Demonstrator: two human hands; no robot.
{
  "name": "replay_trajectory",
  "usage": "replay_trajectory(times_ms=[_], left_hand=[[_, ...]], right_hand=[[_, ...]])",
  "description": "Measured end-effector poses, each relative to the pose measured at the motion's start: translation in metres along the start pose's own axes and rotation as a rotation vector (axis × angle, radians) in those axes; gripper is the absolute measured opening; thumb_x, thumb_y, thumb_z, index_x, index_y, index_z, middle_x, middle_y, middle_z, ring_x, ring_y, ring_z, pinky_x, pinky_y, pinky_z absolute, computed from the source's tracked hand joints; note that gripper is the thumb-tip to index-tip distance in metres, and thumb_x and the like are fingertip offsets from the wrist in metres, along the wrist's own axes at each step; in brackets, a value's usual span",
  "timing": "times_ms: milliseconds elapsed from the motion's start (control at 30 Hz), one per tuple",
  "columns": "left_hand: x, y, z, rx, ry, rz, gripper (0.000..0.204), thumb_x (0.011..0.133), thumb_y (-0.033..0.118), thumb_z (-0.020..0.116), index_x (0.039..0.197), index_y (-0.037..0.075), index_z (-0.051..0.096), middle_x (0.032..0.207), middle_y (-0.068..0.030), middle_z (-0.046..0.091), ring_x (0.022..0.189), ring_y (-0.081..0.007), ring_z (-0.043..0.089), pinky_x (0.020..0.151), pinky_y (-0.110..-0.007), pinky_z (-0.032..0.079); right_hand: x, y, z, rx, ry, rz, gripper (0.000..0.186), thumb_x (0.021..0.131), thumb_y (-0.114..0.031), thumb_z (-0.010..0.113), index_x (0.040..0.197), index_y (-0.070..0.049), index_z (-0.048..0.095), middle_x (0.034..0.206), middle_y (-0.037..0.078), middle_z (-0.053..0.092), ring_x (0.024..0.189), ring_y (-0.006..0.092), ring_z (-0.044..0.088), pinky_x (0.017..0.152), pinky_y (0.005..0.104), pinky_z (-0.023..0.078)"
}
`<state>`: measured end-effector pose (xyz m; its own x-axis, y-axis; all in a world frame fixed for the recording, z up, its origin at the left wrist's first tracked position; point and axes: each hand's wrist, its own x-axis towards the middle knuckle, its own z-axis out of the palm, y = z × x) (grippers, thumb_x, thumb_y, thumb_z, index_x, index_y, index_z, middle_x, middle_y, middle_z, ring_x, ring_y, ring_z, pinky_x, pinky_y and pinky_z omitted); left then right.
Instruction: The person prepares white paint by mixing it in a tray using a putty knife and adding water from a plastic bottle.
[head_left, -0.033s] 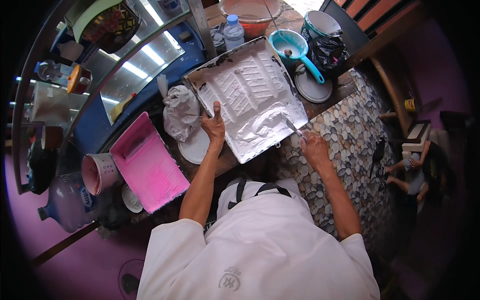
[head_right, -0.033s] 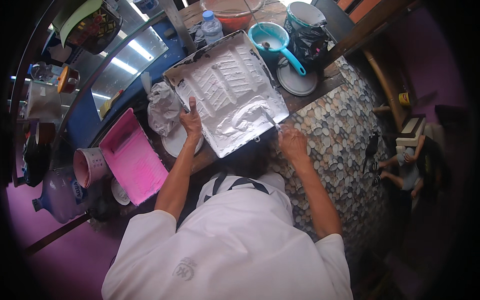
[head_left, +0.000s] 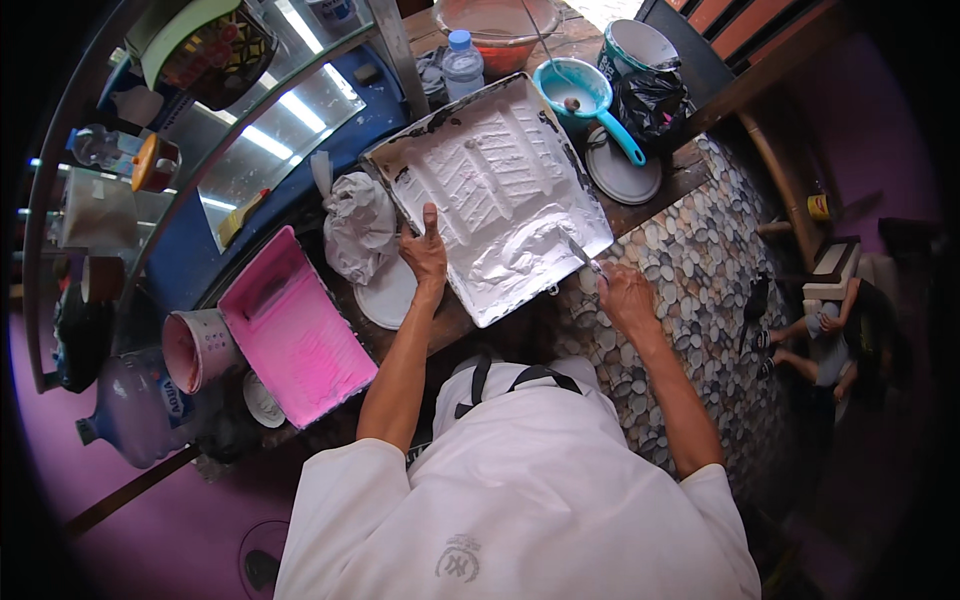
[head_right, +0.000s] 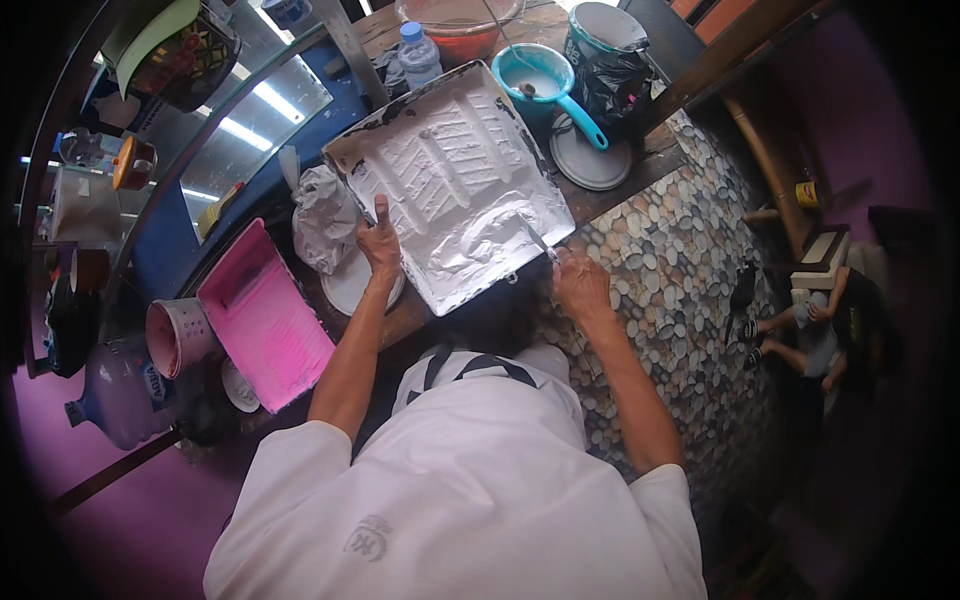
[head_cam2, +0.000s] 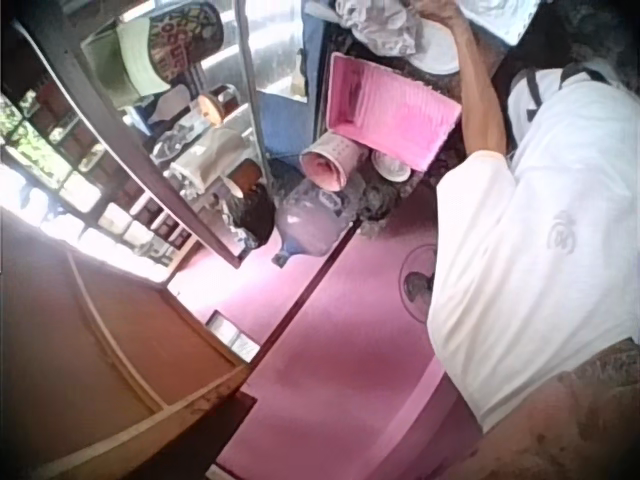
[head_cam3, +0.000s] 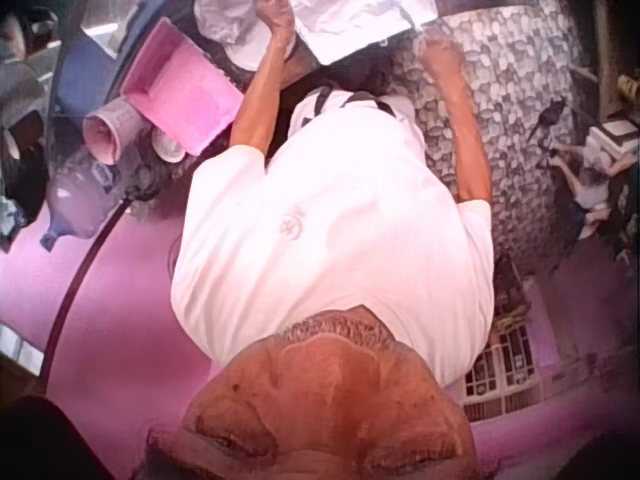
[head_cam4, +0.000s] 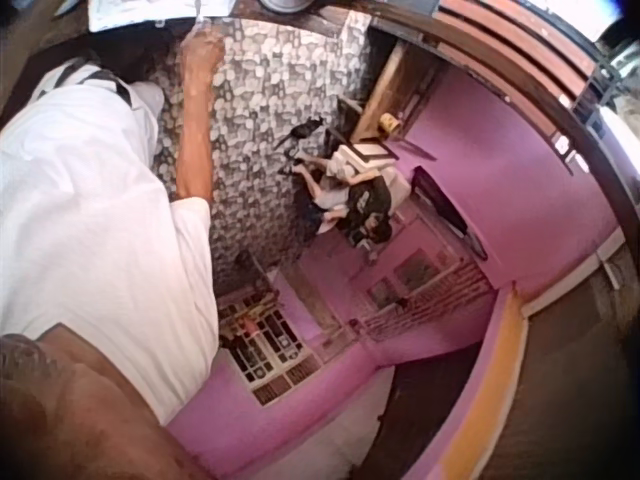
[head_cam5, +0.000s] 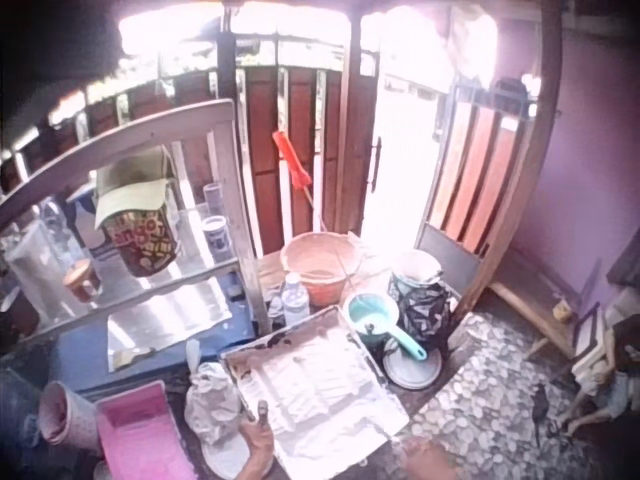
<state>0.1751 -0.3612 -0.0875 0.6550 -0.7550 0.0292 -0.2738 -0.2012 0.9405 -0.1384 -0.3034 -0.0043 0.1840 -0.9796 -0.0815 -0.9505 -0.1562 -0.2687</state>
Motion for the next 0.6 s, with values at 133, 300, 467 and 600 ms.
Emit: replay_trajectory(times_ms=[133, 300, 467, 600], left_hand=[[0.003, -0.004, -0.001, 0.004, -0.043, -0.007, 0.086, 0.077, 0.072, 0.057, 0.100, -0.011, 0.062, 0.093, -0.0222, 0.067, 0.088, -0.0348, 0.062, 0.084, -0.041, 0.045], [0.004, -0.006, 0.001, 0.010, -0.029, -0.009, 0.086, 0.077, 0.072, 0.057, 0.099, -0.012, 0.062, 0.092, -0.0237, 0.066, 0.087, -0.0348, 0.062, 0.084, -0.042, 0.045], [0.001, 0.002, -0.001, 0.056, -0.010, -0.016, 0.088, 0.078, 0.074, 0.054, 0.095, -0.012, 0.062, 0.086, -0.0239, 0.065, 0.081, -0.0351, 0.060, 0.081, -0.043, 0.045], [0.004, -0.007, 0.005, 0.072, 0.002, -0.006, 0.092, 0.077, 0.076, 0.052, 0.096, -0.014, 0.059, 0.079, -0.0213, 0.059, 0.075, -0.0307, 0.052, 0.077, -0.041, 0.043]], right_hand=[[0.003, 0.000, -0.020, 0.144, 0.107, 0.014, 0.022, 0.083, -0.015, 0.058, 0.099, -0.001, 0.064, 0.088, 0.019, 0.066, 0.081, 0.0386, 0.064, 0.073, 0.0464, 0.052], [0.003, -0.002, -0.005, 0.100, 0.084, 0.081, 0.018, 0.083, -0.014, 0.059, 0.094, -0.001, 0.064, 0.084, 0.019, 0.066, 0.080, 0.0385, 0.064, 0.072, 0.0464, 0.051], [0.003, -0.006, -0.016, 0.176, 0.049, 0.092, 0.016, 0.083, -0.015, 0.058, 0.092, -0.003, 0.063, 0.082, 0.020, 0.065, 0.079, 0.0390, 0.064, 0.069, 0.0474, 0.051], [0.000, -0.003, -0.003, 0.121, 0.050, 0.101, 0.016, 0.083, -0.015, 0.059, 0.091, -0.002, 0.063, 0.083, 0.020, 0.065, 0.079, 0.0391, 0.064, 0.070, 0.0474, 0.051]])
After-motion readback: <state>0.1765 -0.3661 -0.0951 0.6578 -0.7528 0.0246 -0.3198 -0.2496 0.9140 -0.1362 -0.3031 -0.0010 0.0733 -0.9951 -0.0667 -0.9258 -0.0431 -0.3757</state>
